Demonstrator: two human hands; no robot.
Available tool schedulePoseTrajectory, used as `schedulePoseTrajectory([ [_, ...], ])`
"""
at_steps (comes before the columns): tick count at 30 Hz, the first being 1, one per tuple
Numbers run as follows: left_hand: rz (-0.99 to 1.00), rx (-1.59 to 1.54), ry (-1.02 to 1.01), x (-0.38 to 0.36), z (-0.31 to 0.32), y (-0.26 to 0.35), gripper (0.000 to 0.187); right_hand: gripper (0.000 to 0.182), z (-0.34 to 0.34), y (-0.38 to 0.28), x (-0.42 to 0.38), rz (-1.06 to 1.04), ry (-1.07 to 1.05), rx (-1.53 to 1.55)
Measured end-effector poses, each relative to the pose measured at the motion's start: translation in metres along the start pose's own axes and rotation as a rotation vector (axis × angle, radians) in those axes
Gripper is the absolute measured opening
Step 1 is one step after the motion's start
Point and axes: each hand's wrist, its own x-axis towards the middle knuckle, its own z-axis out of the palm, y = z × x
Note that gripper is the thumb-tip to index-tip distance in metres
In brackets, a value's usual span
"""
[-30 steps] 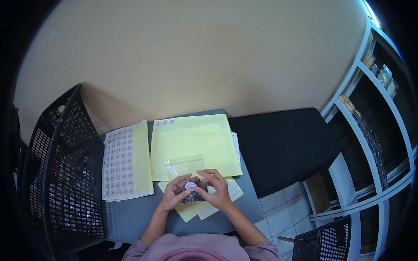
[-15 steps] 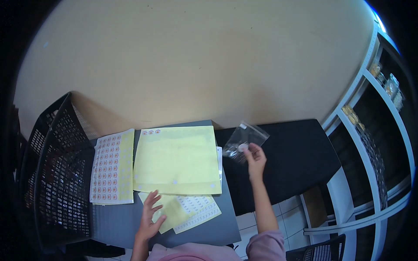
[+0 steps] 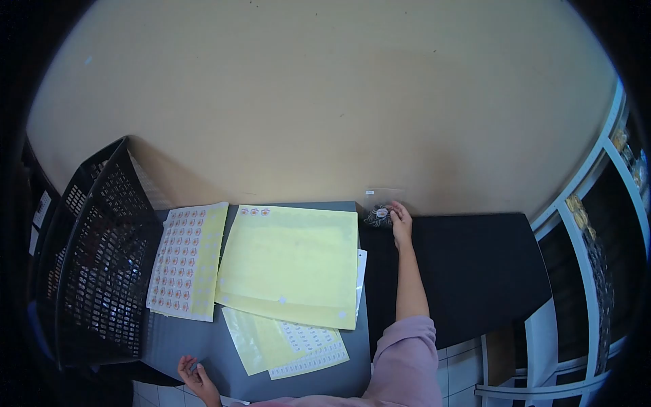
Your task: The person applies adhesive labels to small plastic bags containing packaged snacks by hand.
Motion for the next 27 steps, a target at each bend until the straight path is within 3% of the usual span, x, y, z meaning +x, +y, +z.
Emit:
schedulePoseTrajectory([
  [4,0.074,0.227,-0.05,0.0,0.007,0.011,0.042,0.032,0.0,0.004,0.008,0.005,-0.028,0.022],
  [11,0.035,0.251,-0.05,0.001,0.009,0.012,0.04,0.033,-0.014,0.018,0.007,0.037,0.111,-0.038],
  [14,0.051,0.246,0.0,-0.001,0.007,0.008,0.037,0.03,-0.031,0.025,0.005,-0.033,0.317,-0.181],
  [16,0.079,0.134,-0.033,-0.003,0.0,-0.004,0.037,0.024,-0.041,0.029,0.002,-0.241,0.424,-0.275],
  [19,0.025,0.029,0.016,-0.005,0.004,0.001,0.021,0.023,-0.018,-0.032,-0.021,-0.369,0.44,-0.321],
  [23,-0.021,-0.009,-0.01,-0.012,-0.003,-0.003,0.017,0.021,0.028,-0.093,-0.043,-0.493,0.337,-0.267],
  [26,0.063,-0.032,-0.047,-0.013,-0.004,-0.007,0.015,0.021,0.09,-0.147,-0.075,-0.548,0.251,-0.302],
  [27,0.083,-0.097,-0.065,-0.013,-0.004,-0.006,0.017,0.021,0.118,-0.164,-0.085,-0.659,0.223,-0.31],
])
